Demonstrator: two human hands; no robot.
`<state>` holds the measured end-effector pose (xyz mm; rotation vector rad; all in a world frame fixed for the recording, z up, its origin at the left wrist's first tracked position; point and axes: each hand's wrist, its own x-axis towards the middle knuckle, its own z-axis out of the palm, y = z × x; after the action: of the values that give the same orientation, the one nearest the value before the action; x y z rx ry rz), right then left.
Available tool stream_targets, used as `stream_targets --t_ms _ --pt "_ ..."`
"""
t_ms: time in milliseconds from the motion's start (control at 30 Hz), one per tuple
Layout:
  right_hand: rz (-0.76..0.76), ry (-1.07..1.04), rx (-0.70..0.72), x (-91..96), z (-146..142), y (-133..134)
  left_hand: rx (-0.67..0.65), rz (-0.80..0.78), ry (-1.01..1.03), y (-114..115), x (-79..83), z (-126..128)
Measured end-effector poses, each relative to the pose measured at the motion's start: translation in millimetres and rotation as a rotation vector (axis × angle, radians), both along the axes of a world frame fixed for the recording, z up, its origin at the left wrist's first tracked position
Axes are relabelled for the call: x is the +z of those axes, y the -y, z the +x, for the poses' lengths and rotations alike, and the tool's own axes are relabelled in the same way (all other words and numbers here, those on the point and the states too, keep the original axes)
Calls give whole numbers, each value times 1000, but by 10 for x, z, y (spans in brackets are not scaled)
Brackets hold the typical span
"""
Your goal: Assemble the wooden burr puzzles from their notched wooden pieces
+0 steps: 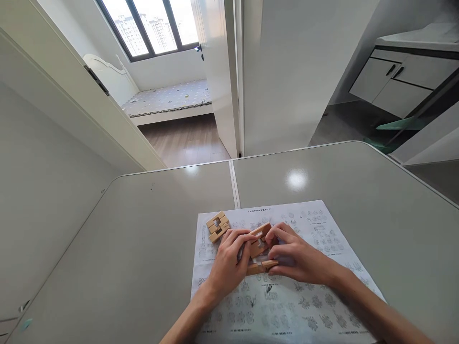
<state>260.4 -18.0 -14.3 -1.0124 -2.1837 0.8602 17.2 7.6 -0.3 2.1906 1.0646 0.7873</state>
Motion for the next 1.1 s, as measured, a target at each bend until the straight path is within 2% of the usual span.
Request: stream_targets --t_ms 167,333,500,600,700,833,933,1100 --pt "-184 -167 -17 7 53 -24 7 -28 38 -15 -11 -5" --pt "-295 -305 -60 48 82 -59 16 -22 75 -22 -24 -9" --pt "-515 -426 -214 75 87 -49 86 45 148 -26 -42 -16" --pt "-581 -511 -280 106 71 -42 123 65 204 -14 -59 -22" --pt "-653 -566 -262 124 46 -39 183 -8 266 6 -75 -32" --pt "-722 -583 -170 92 17 -21 292 -166 360 10 -79 -42" --pt "-722 -570 -121 47 -7 1 300 -194 405 -4 -55 -39" --pt "-698 -550 -130 -6 -53 24 280 -201 418 2 -31 -17"
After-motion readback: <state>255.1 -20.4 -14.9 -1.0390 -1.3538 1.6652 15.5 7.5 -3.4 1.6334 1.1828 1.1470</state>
